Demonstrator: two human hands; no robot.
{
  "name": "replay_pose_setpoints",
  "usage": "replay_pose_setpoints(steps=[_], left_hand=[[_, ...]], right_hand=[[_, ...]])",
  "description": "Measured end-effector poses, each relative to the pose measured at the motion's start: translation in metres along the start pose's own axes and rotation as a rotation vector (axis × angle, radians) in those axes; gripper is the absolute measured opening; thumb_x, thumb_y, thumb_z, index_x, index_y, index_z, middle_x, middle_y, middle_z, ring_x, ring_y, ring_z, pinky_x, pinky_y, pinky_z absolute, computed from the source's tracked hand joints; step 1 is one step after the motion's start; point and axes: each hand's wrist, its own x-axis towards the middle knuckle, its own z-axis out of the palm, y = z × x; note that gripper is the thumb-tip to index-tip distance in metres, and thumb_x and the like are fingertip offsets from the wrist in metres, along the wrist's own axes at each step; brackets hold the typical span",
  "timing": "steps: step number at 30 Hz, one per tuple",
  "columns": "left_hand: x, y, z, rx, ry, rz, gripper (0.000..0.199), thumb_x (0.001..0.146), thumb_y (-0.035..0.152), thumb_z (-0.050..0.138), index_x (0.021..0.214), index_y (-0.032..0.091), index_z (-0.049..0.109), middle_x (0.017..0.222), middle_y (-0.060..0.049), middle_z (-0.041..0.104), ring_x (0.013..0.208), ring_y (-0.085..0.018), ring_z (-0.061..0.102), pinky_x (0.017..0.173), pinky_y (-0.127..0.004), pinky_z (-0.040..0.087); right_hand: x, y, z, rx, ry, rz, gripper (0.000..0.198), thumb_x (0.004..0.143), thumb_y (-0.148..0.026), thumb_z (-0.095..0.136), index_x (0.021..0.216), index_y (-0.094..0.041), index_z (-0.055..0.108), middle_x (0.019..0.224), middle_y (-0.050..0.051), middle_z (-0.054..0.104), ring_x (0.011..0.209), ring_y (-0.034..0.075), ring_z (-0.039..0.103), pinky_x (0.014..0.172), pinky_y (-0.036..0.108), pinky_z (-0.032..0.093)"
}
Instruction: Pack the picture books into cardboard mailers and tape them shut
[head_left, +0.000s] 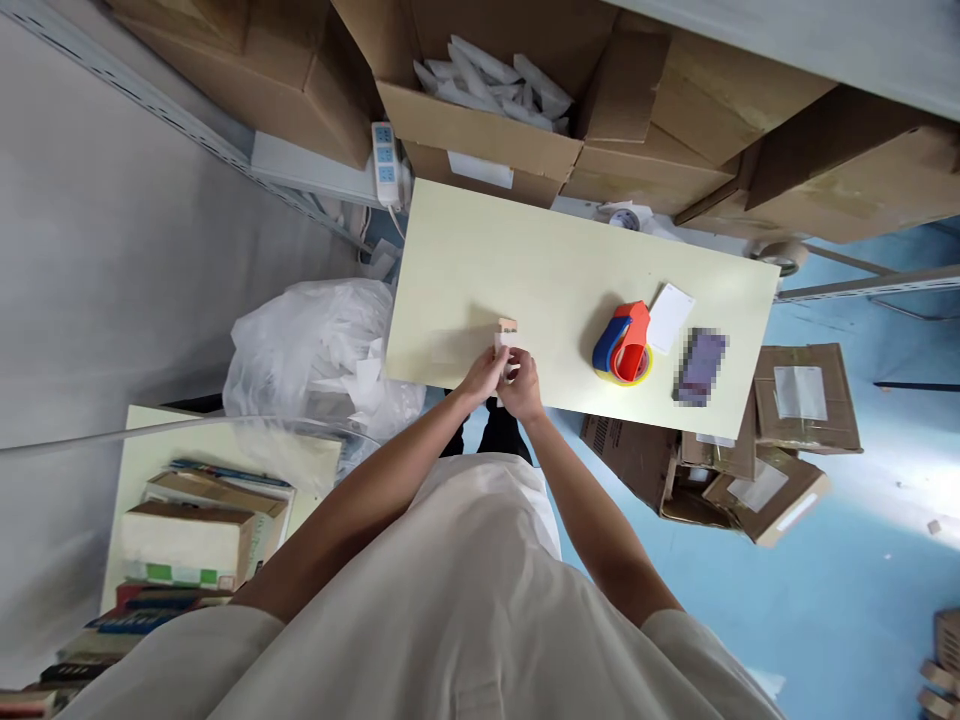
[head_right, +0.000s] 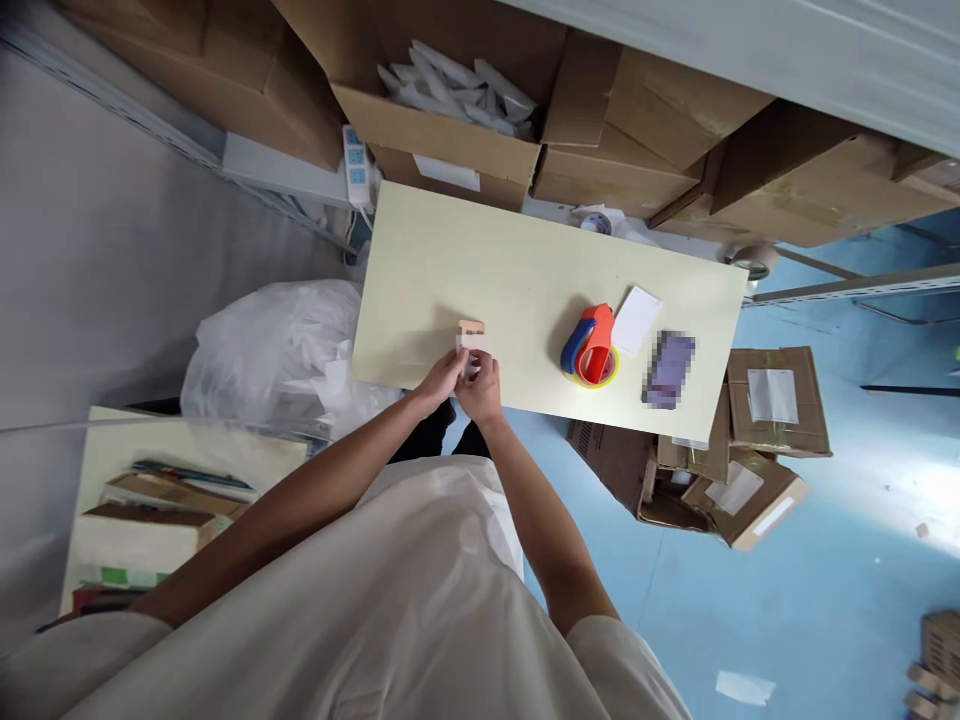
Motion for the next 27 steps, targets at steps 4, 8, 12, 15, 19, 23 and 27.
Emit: replay_pose_setpoints(steps=[4, 8, 12, 15, 19, 23, 27], left_hand=[[-0.001, -0.005, -0.024, 0.121, 0.222, -0.066, 0.044, 0.092, 0.052, 0.04, 0.112, 0.015, 0.049, 0.114, -0.015, 0.06, 0.102, -0.023, 0.061, 0.083, -0.036, 0.051], [0.002, -0.005, -0.029, 0.467, 0.248, -0.057, 0.036, 0.093, 0.042, 0.038, 0.113, 0.015, 0.053, 0.122, -0.016, 0.054, 0.126, -0.029, 0.044, 0.105, -0.045, 0.037], [-0.007, -0.012, -0.026, 0.694, 0.316, -0.038, 0.059, 0.087, 0.04, 0.049, 0.137, 0.01, 0.038, 0.137, -0.022, 0.04, 0.134, -0.035, 0.032, 0.11, -0.049, 0.027], [-0.019, -0.027, -0.024, 0.712, 0.266, 0.073, 0.063, 0.088, 0.037, 0.048, 0.141, 0.01, 0.031, 0.133, -0.021, 0.044, 0.129, -0.032, 0.038, 0.109, -0.048, 0.029], [-0.022, -0.035, -0.021, 0.668, 0.22, 0.104, 0.049, 0.089, 0.035, 0.046, 0.133, 0.014, 0.043, 0.124, -0.016, 0.051, 0.124, -0.029, 0.042, 0.108, -0.047, 0.033], [-0.011, -0.025, -0.017, 0.613, 0.16, 0.153, 0.03, 0.09, 0.033, 0.045, 0.112, 0.016, 0.058, 0.115, -0.015, 0.056, 0.122, -0.03, 0.044, 0.106, -0.048, 0.034], [-0.011, -0.02, -0.03, 0.351, 0.252, 0.108, 0.037, 0.093, 0.041, 0.04, 0.117, 0.017, 0.056, 0.112, -0.013, 0.059, 0.111, -0.025, 0.055, 0.096, -0.04, 0.044]], right_hand=[[-0.002, 0.011, 0.026, -0.038, -0.083, 0.001, 0.062, 0.063, -0.024, 0.067, 0.122, -0.023, 0.049, 0.12, 0.011, 0.05, 0.099, 0.023, 0.058, 0.09, 0.043, 0.05], [-0.003, 0.022, 0.017, -0.06, -0.1, -0.06, 0.054, 0.068, -0.025, 0.065, 0.12, -0.022, 0.052, 0.118, 0.011, 0.051, 0.106, 0.024, 0.056, 0.089, 0.042, 0.052], [0.001, 0.028, 0.002, -0.205, 0.115, -0.049, 0.048, 0.074, -0.021, 0.056, 0.121, -0.018, 0.051, 0.12, 0.014, 0.052, 0.118, 0.027, 0.049, 0.101, 0.048, 0.044], [0.006, 0.027, 0.001, -0.213, 0.121, 0.009, 0.055, 0.072, -0.019, 0.055, 0.126, -0.017, 0.046, 0.122, 0.015, 0.052, 0.119, 0.028, 0.049, 0.102, 0.05, 0.042], [0.009, 0.016, 0.0, -0.041, 0.041, 0.108, 0.052, 0.07, -0.023, 0.059, 0.12, -0.018, 0.049, 0.112, 0.011, 0.056, 0.102, 0.024, 0.057, 0.088, 0.045, 0.052], [0.008, -0.005, -0.004, 0.22, -0.04, 0.143, 0.038, 0.075, -0.031, 0.056, 0.111, -0.024, 0.049, 0.104, 0.004, 0.055, 0.078, 0.014, 0.057, 0.061, 0.031, 0.056], [0.008, -0.022, 0.014, 0.243, -0.096, 0.051, 0.042, 0.074, -0.037, 0.062, 0.112, -0.026, 0.049, 0.1, 0.001, 0.053, 0.07, 0.01, 0.053, 0.054, 0.024, 0.052]])
